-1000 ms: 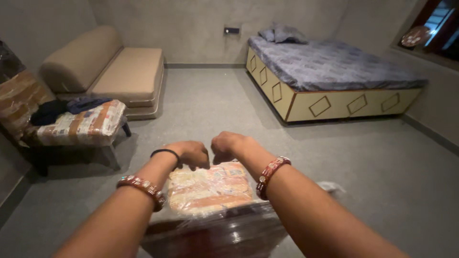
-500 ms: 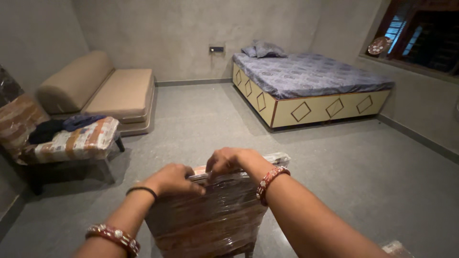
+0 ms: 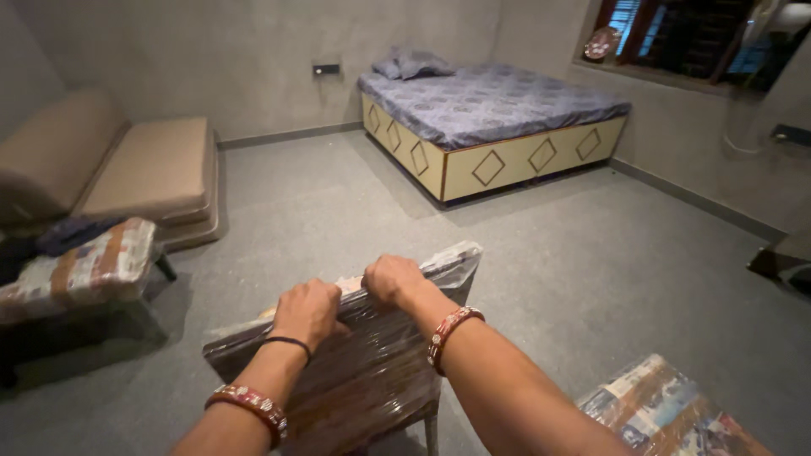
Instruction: The person wipes a beige sofa with a dark cloth, then wipes the plastic-wrapped surfaces of two chairs. The person then removes the plastic wrap from the chairs.
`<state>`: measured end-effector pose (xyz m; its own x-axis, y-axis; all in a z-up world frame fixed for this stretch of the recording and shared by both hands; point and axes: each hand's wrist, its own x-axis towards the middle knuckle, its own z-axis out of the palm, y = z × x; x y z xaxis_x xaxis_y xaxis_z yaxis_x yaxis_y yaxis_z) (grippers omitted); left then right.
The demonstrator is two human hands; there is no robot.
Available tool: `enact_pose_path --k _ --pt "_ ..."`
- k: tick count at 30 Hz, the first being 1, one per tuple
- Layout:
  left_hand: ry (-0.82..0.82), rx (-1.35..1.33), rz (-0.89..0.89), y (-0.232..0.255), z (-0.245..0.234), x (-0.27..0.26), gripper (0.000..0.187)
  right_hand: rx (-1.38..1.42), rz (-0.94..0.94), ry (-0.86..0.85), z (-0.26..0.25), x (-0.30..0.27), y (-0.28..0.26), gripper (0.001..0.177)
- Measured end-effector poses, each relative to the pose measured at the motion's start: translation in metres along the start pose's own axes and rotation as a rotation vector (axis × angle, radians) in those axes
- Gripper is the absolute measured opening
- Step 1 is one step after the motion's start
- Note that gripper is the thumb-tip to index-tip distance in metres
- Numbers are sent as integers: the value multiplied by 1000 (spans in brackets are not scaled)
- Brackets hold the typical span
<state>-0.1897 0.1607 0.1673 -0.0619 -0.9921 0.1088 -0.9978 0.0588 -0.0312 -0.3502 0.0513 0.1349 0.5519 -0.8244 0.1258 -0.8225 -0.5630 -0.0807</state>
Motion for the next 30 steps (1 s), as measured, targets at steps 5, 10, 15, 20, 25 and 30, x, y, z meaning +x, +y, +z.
enact_pose_path --k 5,10,15,20,25,30 --pt "-32 10 70 -4 6 2 50 21 -20 21 -2 -9 -6 24" --pt "-69 35 91 4 12 -4 50 -10 -65 24 -7 -32 -6 20" --pt "-45 36 141 16 18 -15 49 -35 -104 44 -6 -52 -3 19" --pt "-46 57 152 30 16 -30 49 -128 -118 76 -8 -76 -3 13" --pt "-49 59 152 41 13 -46 48 -75 -128 115 -6 -93 -2 12" --pt "-26 54 151 48 16 -57 48 -80 -126 92 -7 -107 -2 11"
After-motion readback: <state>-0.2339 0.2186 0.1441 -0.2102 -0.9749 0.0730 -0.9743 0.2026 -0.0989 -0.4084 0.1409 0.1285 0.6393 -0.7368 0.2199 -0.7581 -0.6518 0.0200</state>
